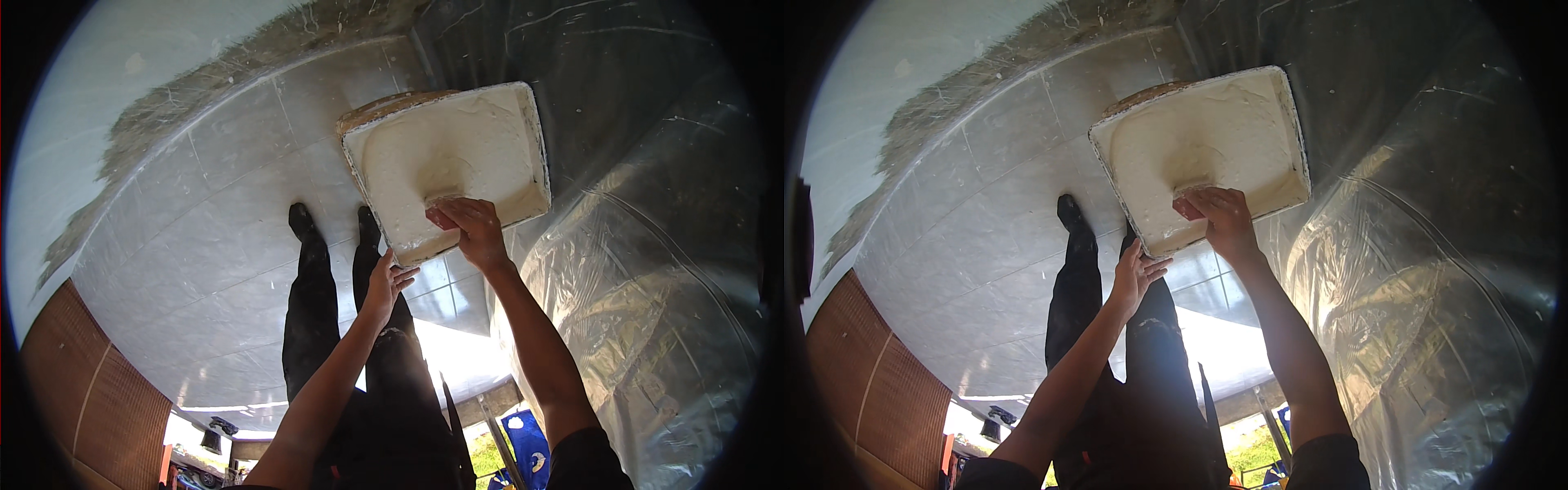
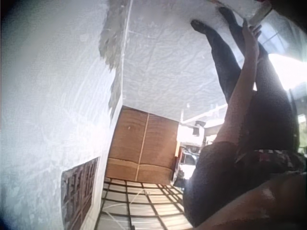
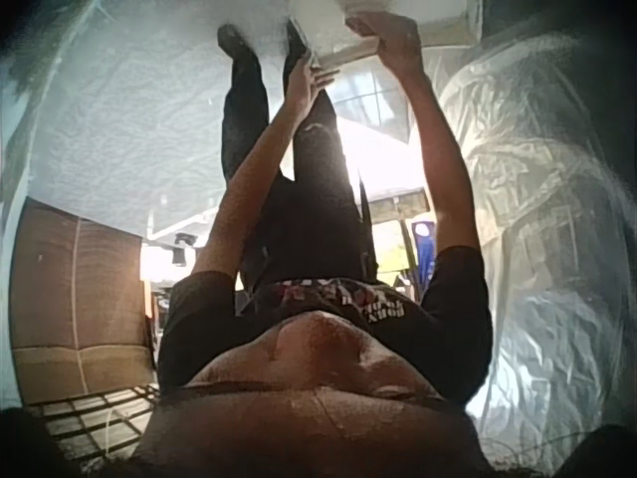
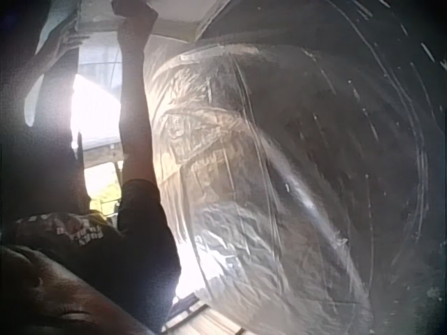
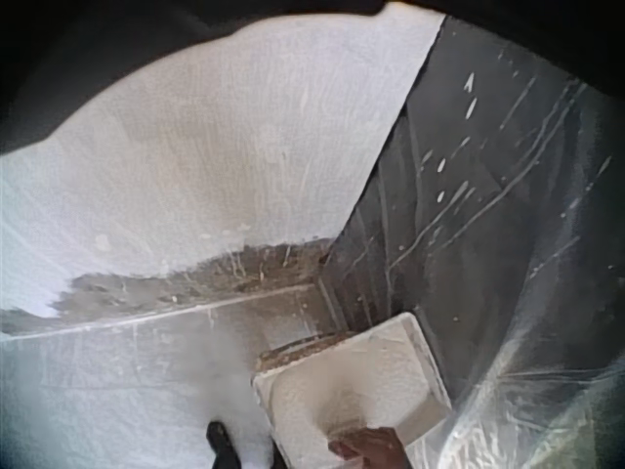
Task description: The person applies putty to a weathered exterior wall using a putty knife.
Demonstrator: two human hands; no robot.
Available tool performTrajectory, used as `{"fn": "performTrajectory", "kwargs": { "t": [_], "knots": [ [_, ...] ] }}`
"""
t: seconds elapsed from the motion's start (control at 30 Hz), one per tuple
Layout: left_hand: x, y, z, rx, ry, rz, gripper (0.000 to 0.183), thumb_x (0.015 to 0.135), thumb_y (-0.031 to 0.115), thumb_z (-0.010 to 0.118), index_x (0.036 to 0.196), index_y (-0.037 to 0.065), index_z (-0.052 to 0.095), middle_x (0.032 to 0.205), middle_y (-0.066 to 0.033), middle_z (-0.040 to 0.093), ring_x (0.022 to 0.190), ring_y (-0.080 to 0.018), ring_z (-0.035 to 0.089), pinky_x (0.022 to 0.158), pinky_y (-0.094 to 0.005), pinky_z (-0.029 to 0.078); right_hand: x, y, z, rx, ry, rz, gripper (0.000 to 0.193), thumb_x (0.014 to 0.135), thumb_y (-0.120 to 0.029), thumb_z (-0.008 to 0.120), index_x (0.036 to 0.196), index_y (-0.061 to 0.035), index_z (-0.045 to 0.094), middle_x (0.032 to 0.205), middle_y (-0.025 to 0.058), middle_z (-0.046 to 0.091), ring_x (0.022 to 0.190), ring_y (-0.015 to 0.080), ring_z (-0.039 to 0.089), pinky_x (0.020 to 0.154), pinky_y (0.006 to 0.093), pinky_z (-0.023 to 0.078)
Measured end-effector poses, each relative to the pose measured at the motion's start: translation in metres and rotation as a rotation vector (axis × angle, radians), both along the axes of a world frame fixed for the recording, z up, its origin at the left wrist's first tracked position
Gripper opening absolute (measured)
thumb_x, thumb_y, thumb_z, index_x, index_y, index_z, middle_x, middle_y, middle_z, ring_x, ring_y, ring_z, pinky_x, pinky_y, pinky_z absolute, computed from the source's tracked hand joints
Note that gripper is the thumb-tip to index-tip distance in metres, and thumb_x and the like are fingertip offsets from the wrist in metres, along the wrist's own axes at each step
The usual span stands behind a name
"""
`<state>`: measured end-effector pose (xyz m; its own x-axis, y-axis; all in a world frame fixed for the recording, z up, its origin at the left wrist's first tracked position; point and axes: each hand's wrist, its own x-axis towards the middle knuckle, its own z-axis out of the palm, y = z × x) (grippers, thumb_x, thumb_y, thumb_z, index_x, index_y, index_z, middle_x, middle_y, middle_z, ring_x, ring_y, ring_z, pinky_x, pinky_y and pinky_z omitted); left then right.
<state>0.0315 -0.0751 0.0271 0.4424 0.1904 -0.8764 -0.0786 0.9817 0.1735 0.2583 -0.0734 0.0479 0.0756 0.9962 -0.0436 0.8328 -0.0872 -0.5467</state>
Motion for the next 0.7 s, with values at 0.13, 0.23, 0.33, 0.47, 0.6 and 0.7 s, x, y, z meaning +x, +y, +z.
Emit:
{"fn": "performTrajectory", "kwargs": {
  "t": [0.13,0.23,0.33,0.47,0.6,0.7],
  "knots": [
    [-0.006,-0.001,-0.002,-0.027,0.007,0.01,0.078,0.101,0.062,0.037,0.15,0.001,0.035,0.142,-0.0249,0.054,0.136,-0.0385,0.049,0.117,-0.0517,0.028,-0.005,-0.008,-0.001,-0.09,0.165,-0.028,0.047,0.074,0.014,0.058,0.113,-0.0085,0.073,0.112,0.0054,0.075,0.11,0.0244,0.067,0.095,0.0387,0.046],
    [-0.005,0.0,-0.004,-0.002,-0.018,0.005,0.078,0.101,0.062,0.037,0.15,0.001,0.035,0.141,-0.0251,0.054,0.136,-0.0387,0.049,0.117,-0.0516,0.029,0.007,0.003,-0.011,-0.064,0.233,-0.066,0.046,0.074,0.014,0.058,0.112,-0.0079,0.073,0.109,0.0049,0.076,0.107,0.0246,0.068,0.093,0.0384,0.047],
    [-0.002,0.0,-0.003,0.009,-0.027,0.012,0.078,0.102,0.061,0.037,0.15,0.0,0.034,0.141,-0.0253,0.054,0.136,-0.0387,0.049,0.117,-0.051,0.03,-0.002,0.006,0.001,-0.03,0.1,-0.038,0.042,0.076,0.014,0.057,0.11,-0.0051,0.074,0.106,0.0071,0.077,0.102,0.0242,0.071,0.092,0.0368,0.05],
    [-0.006,0.001,-0.002,-0.002,0.009,0.02,0.083,0.1,0.063,0.038,0.151,-0.002,0.034,0.139,-0.0262,0.056,0.132,-0.0363,0.053,0.115,-0.0476,0.033,-0.003,0.004,0.017,-0.142,0.131,0.002,0.045,0.074,0.013,0.058,0.111,-0.0078,0.073,0.107,0.0052,0.076,0.103,0.0245,0.069,0.092,0.0376,0.048],
    [0.0,-0.001,-0.003,-0.005,0.013,0.038,0.083,0.1,0.063,0.039,0.151,-0.003,0.033,0.139,-0.0269,0.056,0.132,-0.0364,0.053,0.115,-0.0477,0.033,0.001,-0.021,0.01,-0.067,0.073,0.003,0.045,0.075,0.013,0.058,0.112,-0.008,0.072,0.108,0.0049,0.076,0.104,0.0244,0.069,0.091,0.037,0.048],
    [-0.002,-0.003,-0.007,-0.009,0.008,0.052,0.083,0.1,0.063,0.039,0.151,-0.002,0.033,0.139,-0.0271,0.055,0.132,-0.0364,0.053,0.115,-0.048,0.033,-0.004,-0.016,0.012,-0.126,0.2,0.049,0.045,0.075,0.013,0.058,0.113,-0.008,0.072,0.107,0.0053,0.076,0.104,0.0244,0.069,0.091,0.0366,0.049]
  ]
}}
